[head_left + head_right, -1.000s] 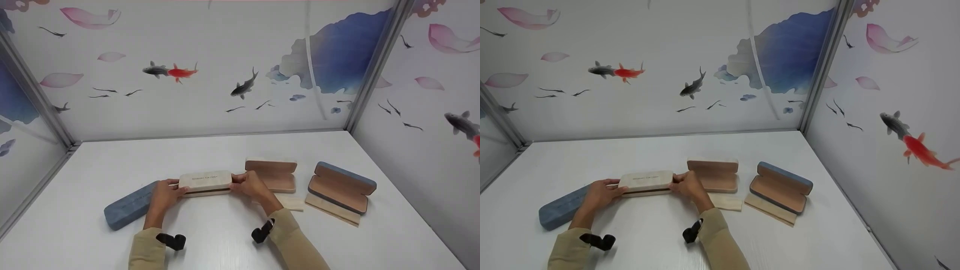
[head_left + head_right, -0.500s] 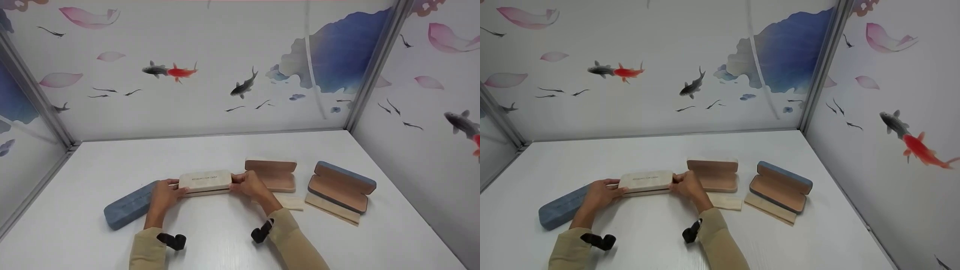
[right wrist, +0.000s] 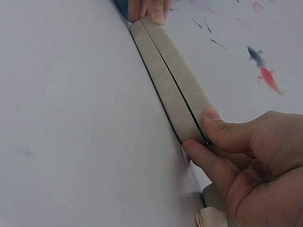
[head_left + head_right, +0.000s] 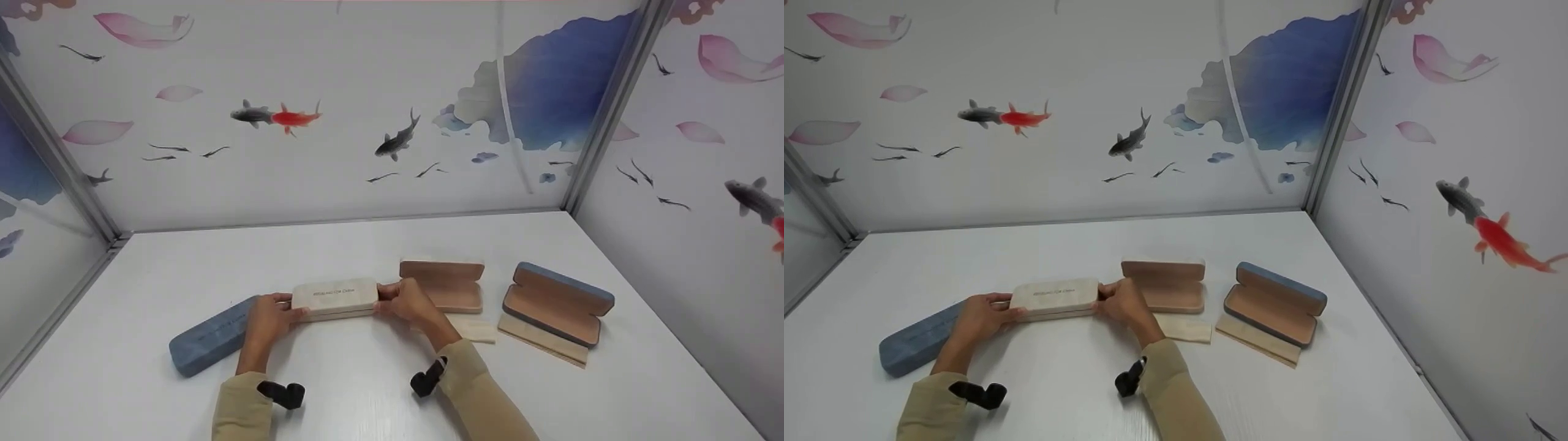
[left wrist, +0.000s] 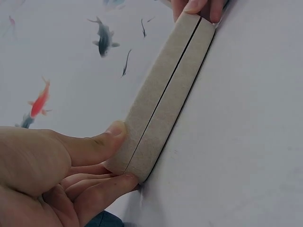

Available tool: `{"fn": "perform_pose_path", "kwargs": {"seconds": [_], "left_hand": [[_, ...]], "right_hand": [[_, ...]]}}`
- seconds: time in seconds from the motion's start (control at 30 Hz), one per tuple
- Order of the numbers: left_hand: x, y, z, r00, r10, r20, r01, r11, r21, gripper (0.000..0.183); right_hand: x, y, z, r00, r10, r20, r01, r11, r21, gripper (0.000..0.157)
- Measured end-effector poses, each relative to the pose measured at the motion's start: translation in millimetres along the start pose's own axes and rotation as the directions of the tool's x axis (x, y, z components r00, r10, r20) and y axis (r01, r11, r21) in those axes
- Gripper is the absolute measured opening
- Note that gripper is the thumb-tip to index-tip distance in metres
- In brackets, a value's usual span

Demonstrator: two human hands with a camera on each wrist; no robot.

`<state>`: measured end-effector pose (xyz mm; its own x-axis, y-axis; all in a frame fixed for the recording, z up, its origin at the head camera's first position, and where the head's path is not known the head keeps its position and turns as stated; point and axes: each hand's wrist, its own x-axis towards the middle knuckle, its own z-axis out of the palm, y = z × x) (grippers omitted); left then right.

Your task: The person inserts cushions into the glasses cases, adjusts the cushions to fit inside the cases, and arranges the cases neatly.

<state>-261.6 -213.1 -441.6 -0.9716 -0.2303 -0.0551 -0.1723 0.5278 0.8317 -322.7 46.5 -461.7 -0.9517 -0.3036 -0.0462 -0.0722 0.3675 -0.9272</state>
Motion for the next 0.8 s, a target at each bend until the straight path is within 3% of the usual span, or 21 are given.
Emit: {"fn": "perform_pose_path", "kwargs": {"seconds": [0.33,0.8], "left_hand": [[-0.4,0.2,0.2,1.0,-0.019,-0.001,0.019,1.0,0.017,0.048],[2.1,0.8,-0.1,0.998,-0.063,0.008,0.063,0.998,0.007,0.05]], "right_hand": [[0.1,-0.8,1.9,0.999,0.028,-0.022,-0.027,0.999,0.02,0.03],[-1.1,-7.1,5.1,0.999,0.018,-0.04,-0.021,0.997,-0.077,0.032]]}}
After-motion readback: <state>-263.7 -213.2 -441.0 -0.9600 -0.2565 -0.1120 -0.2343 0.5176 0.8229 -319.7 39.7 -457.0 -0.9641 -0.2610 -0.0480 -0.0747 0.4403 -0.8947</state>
